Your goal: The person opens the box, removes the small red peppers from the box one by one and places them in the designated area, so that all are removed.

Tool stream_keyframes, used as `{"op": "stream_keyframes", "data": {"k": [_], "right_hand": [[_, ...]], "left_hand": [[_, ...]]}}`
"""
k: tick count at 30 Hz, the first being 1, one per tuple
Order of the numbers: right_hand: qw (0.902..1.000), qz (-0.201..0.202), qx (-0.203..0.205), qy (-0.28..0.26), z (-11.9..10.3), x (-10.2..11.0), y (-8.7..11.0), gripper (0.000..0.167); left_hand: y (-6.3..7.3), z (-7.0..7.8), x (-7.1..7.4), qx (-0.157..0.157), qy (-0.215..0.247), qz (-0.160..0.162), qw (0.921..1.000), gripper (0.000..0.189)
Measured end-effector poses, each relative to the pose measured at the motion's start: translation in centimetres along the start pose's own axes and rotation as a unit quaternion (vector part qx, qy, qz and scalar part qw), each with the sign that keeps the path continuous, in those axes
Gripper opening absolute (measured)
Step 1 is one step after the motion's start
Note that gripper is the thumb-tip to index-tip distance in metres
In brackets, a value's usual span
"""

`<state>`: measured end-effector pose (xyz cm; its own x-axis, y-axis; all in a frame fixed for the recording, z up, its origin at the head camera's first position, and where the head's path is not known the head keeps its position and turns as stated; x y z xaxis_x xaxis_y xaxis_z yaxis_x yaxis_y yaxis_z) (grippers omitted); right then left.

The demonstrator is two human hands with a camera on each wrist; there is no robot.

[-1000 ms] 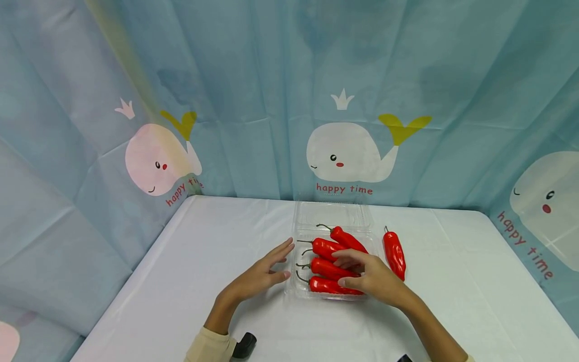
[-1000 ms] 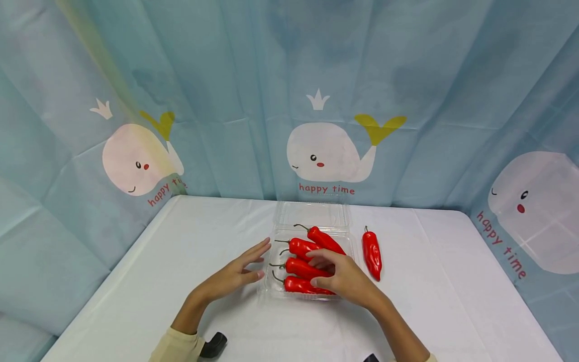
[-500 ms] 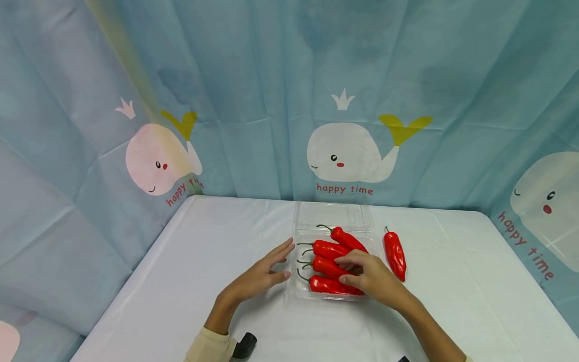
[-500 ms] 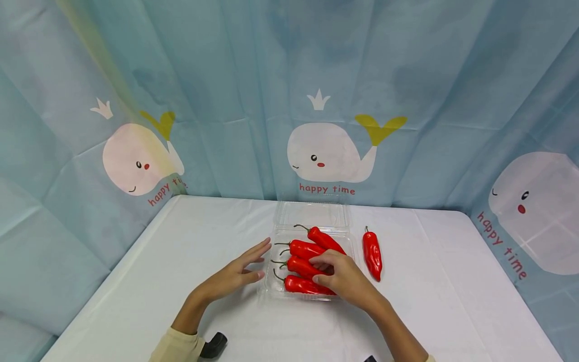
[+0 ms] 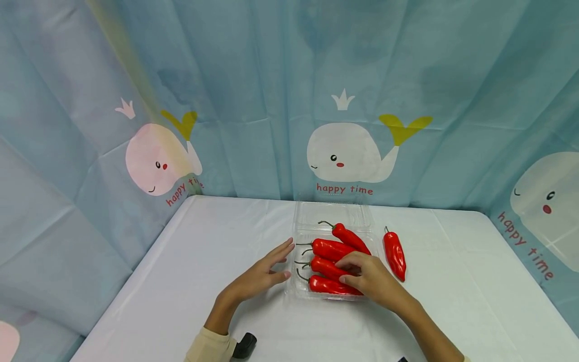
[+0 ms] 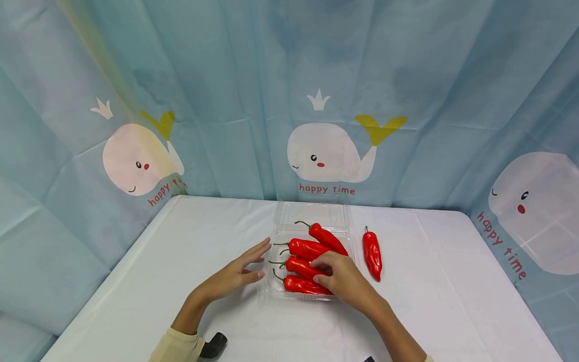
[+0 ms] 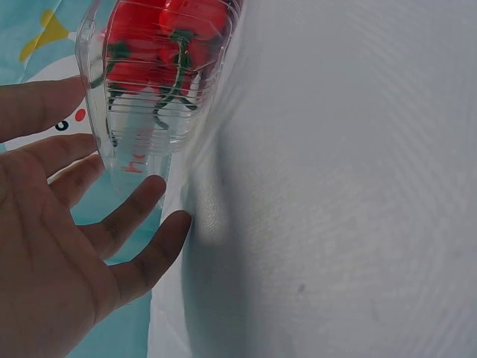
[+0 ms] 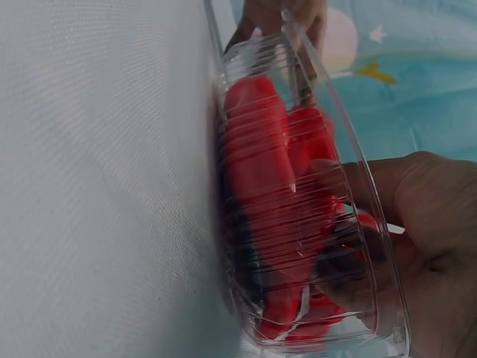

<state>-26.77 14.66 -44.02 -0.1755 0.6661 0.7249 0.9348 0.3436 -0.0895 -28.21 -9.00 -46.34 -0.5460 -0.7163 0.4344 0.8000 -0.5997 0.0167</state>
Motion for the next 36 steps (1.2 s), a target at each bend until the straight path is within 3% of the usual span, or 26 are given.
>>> {"op": "stream_keyframes", "data": {"k": [7,25,36], "right_hand": [[0.9997,-0.006,-0.023,0.002,0.2,0.0,0.1,0.027],[0.9961,-0.03,-0.015,-0.082,-0.1,-0.1,0.4,0.036],[0.9948,-0.031,-0.012,-0.097,-0.4,0.8,0.4,0.044]], "left_hand": [[-0.1,-0.1,0.0,0.003,0.002,-0.001,1.0,0.07],[-0.1,-0.3,-0.1,0.006,0.002,0.001,1.0,0.071],[0.0,-0.3,-0.1,0.009,-0.003,0.003,0.9999,0.071]]}}
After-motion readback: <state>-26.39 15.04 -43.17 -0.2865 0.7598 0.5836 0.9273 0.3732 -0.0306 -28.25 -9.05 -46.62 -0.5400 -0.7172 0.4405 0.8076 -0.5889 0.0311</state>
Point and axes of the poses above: each hand's wrist, its own y-axis away from the middle knuckle, its own x-axis out of the back of the hand, z = x × y, the point moved 9 cm from there along -y, towards the middle knuckle, and after that the axes turned 2 degrees about y, right-handed, at the moved point
